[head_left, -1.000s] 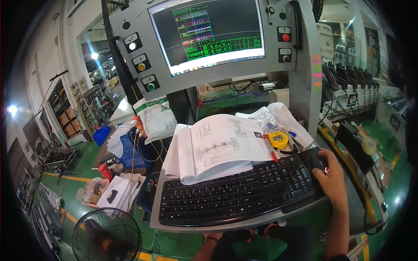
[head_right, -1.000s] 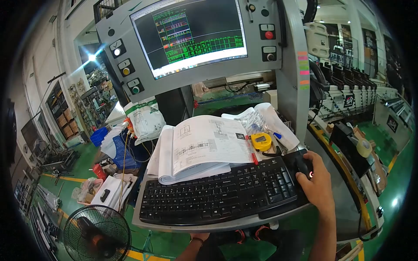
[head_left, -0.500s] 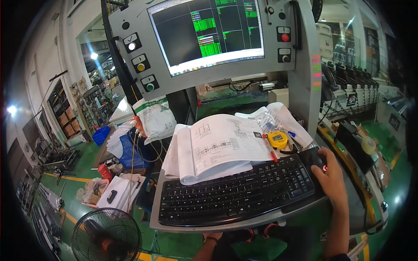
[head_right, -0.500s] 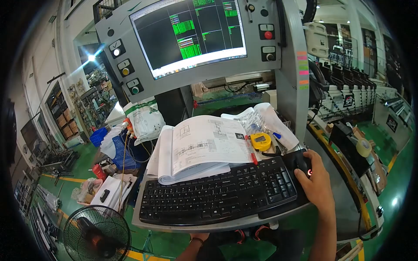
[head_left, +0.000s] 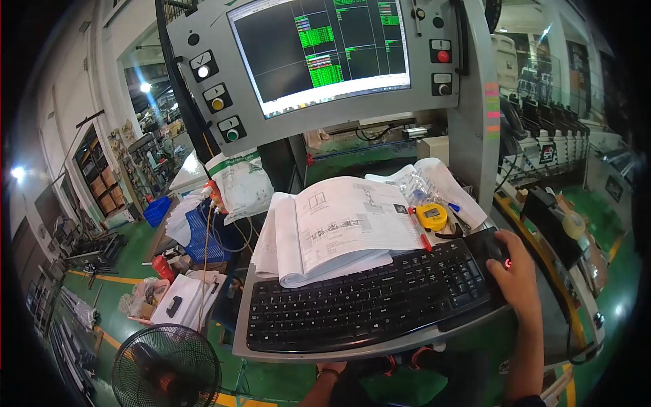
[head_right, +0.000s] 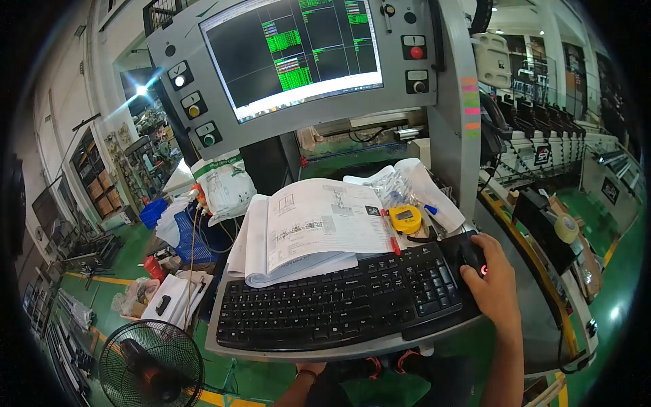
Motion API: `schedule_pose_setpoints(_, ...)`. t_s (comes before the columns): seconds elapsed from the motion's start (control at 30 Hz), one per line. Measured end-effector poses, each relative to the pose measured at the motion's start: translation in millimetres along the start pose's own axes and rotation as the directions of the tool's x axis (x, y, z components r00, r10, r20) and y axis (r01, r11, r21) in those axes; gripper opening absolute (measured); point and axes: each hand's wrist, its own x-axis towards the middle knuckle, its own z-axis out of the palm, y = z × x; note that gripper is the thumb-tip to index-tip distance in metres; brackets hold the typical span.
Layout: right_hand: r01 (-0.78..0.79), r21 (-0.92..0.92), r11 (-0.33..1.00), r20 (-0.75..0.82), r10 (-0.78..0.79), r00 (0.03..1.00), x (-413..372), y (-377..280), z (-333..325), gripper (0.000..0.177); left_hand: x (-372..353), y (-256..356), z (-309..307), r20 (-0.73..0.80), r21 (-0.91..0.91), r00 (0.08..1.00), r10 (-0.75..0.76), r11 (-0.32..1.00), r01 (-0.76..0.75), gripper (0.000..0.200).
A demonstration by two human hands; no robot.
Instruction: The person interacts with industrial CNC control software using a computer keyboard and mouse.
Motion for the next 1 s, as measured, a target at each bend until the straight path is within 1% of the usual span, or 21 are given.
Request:
schedule_pose_setpoints(0.07,0.012,-0.006,1.000,-0.003,-0.012,1.000,0,1,1,0.057,0,1,-2,-0.017,-0.002,1.000,0.012,1.000,-0.012,0.077)
schedule_pose_setpoints(0.17,-0.102,0.045,0.994,0.026,0.100,0.995,0,-5,-1,0.059,0,2,-4,-0.040,-0.032,0.997,0.072,0.997,-0.073,0.076)
schedule_pose_setpoints(0.27,-0.087,0.033,0.996,0.030,0.086,0.996,0,-7,-2,0.059,4,-4,4,-0.012,0.028,1.000,0.018,0.999,-0.017,0.075)
schedule_pose_setpoints(0.37,-0.117,0.052,0.992,0.014,0.116,0.993,0,-10,-1,0.057,-1,9,-6,-0.013,0.039,0.999,-0.034,0.999,0.034,0.074)
schedule_pose_setpoints(0.47,-0.115,0.037,0.993,0.005,0.115,0.993,-1,-5,-1,0.058,1,3,1,-0.066,0.040,0.998,0.014,0.999,-0.012,0.076)
schedule_pose_setpoints(0.57,-0.061,0.007,0.998,-0.009,0.061,0.998,-1,1,0,0.060,4,-2,4,0.003,0.055,1.000,-0.020,0.998,0.020,0.076)
schedule_pose_setpoints(0.67,-0.107,0.021,0.994,0.016,0.107,0.994,-1,-7,-4,0.060,2,1,0,0.024,0.044,0.999,-0.027,0.999,0.025,0.076)
schedule_pose_setpoints(0.77,0.055,-0.019,0.998,-0.016,-0.055,0.998,0,3,0,0.059,-1,-1,5,-0.064,0.030,0.998,0.016,0.999,-0.015,0.074)
schedule_pose_setpoints(0.87,0.054,-0.025,0.998,-0.028,-0.055,0.998,0,3,1,0.059,0,2,1,-0.057,0.016,0.998,0.019,1.000,-0.018,0.073)
schedule_pose_setpoints(0.97,-0.129,0.052,0.990,0.018,0.128,0.992,0,-11,-3,0.060,3,0,3,-0.073,0.041,0.996,0.050,0.998,-0.047,0.071)
schedule_pose_setpoints(1.0,-0.117,0.051,0.992,0.014,0.117,0.993,0,-9,-2,0.060,3,-1,3,-0.083,0.061,0.995,0.059,0.997,-0.054,0.071)
